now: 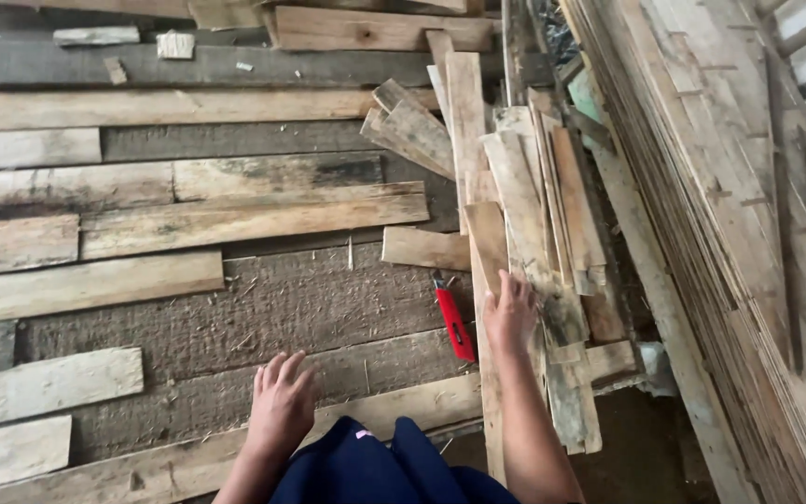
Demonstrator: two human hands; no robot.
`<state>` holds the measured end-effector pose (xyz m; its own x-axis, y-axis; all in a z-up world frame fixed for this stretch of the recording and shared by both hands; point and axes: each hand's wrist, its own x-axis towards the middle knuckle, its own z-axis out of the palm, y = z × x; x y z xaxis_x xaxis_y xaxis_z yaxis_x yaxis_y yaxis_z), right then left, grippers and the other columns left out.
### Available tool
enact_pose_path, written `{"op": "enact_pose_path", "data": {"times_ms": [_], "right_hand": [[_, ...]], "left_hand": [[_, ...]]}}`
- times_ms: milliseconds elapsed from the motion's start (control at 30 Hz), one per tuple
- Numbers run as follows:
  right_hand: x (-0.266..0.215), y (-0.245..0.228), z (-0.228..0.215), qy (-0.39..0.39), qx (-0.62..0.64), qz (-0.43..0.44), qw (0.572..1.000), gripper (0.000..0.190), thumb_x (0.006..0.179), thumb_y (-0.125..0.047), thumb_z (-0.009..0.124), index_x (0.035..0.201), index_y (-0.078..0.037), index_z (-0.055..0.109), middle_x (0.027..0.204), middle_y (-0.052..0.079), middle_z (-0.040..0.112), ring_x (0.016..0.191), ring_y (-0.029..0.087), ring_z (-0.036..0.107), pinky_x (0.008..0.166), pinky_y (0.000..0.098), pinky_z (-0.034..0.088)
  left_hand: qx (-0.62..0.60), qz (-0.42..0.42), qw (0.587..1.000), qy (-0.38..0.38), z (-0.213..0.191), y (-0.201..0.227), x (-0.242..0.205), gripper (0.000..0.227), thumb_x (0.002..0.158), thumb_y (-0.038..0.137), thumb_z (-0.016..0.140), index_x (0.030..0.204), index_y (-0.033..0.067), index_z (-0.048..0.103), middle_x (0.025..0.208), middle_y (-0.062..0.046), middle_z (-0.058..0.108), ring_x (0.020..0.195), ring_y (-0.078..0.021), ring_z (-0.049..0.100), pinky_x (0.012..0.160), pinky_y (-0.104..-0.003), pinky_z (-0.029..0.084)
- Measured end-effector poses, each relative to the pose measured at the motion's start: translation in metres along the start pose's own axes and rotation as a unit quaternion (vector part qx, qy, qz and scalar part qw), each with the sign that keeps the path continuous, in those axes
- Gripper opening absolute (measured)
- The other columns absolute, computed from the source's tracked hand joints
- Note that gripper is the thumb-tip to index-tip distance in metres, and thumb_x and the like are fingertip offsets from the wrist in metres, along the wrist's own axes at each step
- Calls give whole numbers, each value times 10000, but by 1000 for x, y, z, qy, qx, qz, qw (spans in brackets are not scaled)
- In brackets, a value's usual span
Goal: The person is sorting and arranging thin wooden planks on the floor, using a utility knife to pry or mark them.
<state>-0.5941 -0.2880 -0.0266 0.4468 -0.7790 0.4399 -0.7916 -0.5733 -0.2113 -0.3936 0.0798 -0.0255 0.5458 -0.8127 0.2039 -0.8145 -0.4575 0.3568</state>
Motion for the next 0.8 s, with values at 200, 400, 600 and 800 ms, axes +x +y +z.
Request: {"op": "enact_pose_path", "data": {"times_ms": [200, 400, 600, 800], "right_hand": [[24, -1, -19, 45, -10, -18, 999, 396, 826, 25, 647, 1191, -130, 632, 1252, 89, 644, 1191, 352, 573, 1151, 547, 385], [48, 0, -21, -55, -44, 28, 997, 415, 925, -163, 678, 1337, -153, 629, 1467, 203, 576, 1311, 324, 561, 1194, 542, 310], [34, -18, -11, -205, -162, 94, 961, 855, 738, -734, 702, 1342, -136, 606, 1734, 142, 73, 1548, 426, 42, 1218, 657, 113], [26, -38, -37, -30, -89, 41, 995, 207, 794, -165, 655, 589, -151, 639, 1553, 154, 531, 1520, 435, 313, 1266, 571, 148]], "left_hand": [[-28, 17, 999, -26, 3, 6, 8, 419, 835, 156, 632, 1252, 158, 666, 1350, -96, 612, 1275, -352, 542, 1055, -497, 451], [-45, 27, 997, -63, -2, 11, 27, 300, 891, 146, 624, 1176, 95, 703, 1315, -99, 655, 1246, -302, 598, 1069, -470, 490], [-72, 40, 995, -64, -4, 6, 30, 314, 875, 151, 632, 1178, 112, 703, 1351, -99, 632, 1268, -321, 574, 1057, -475, 476], [-104, 48, 993, -38, -24, 12, 43, 245, 858, 127, 639, 1088, 85, 712, 1286, -100, 666, 1207, -320, 611, 1022, -475, 515]]}}
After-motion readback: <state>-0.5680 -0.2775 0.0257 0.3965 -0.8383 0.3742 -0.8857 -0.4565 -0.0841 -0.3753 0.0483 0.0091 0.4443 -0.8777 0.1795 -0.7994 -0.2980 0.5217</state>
